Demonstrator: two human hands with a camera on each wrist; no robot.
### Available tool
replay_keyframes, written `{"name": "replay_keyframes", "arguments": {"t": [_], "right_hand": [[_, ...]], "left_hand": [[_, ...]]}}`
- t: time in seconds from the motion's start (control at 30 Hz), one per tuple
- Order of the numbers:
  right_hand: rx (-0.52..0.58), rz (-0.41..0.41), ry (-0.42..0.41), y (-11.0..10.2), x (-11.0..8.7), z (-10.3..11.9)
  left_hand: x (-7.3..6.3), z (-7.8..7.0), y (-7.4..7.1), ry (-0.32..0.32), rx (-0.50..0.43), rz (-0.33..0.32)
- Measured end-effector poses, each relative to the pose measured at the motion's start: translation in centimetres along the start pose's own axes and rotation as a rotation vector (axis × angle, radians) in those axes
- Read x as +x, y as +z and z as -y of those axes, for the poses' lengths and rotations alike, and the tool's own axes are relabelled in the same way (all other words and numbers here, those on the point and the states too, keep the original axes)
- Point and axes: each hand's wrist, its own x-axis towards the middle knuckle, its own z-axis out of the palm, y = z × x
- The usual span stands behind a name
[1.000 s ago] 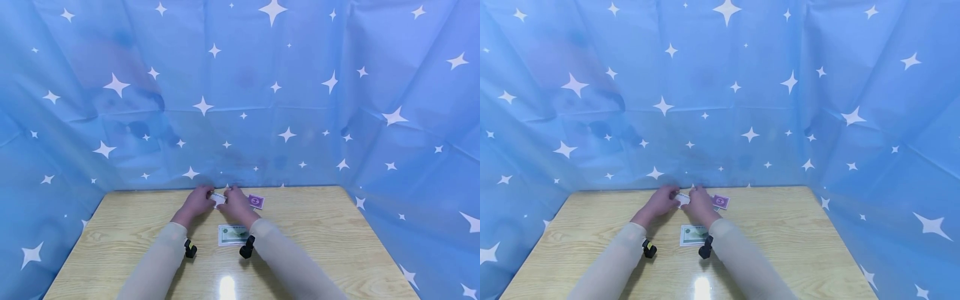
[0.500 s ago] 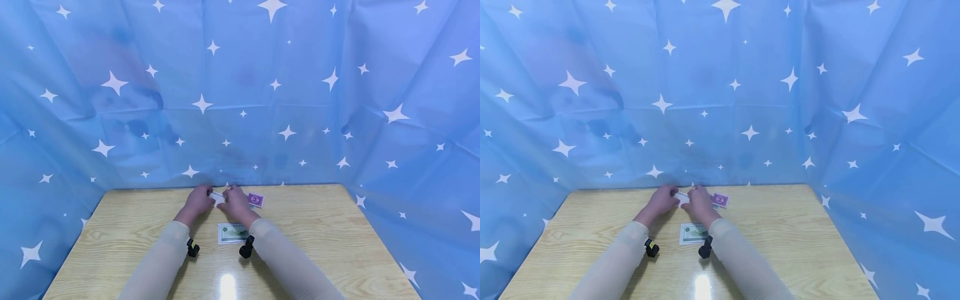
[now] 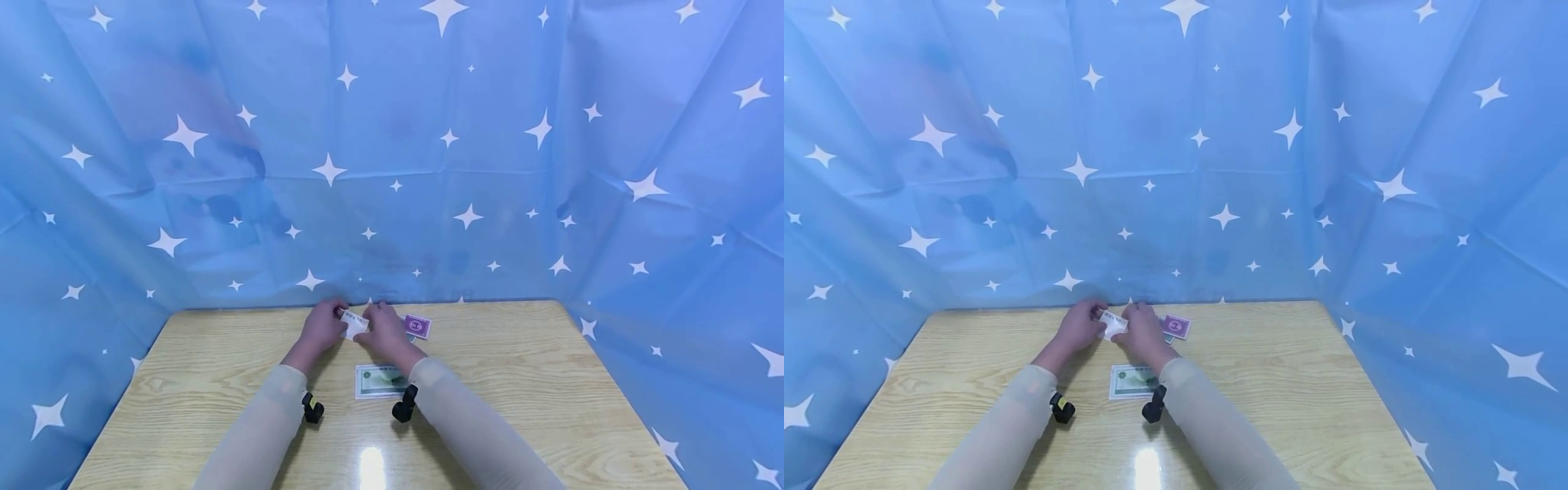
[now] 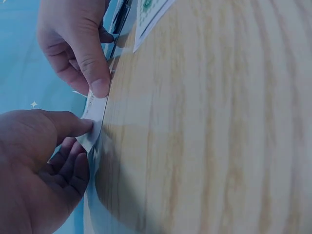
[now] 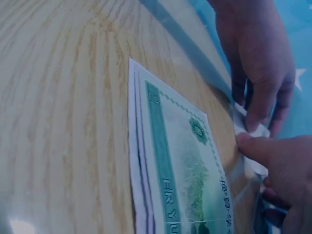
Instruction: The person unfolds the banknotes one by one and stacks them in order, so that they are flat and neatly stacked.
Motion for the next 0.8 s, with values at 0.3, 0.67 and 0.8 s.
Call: {"name": "replay_keyframes", "arguments": {"t": [0.3, 0.67, 0.8], "right_hand": [[0.088, -0.029, -0.031, 0.2, -0.3, 0.1], [0.333, -0.099, -0.024, -1.1, -1.3, -0.4], [0.408, -0.106, -0.003, -2.0, -1.9, -0.3]], "left_hand": [[-1.7, -1.5, -1.2, -0.027, -0.106, -0.016], [-2.9, -2.1, -1.5, -0.023, -0.276, -0.023], [-3.6, -2.6, -1.7, -0.022, -0.340, 0.000]]}}
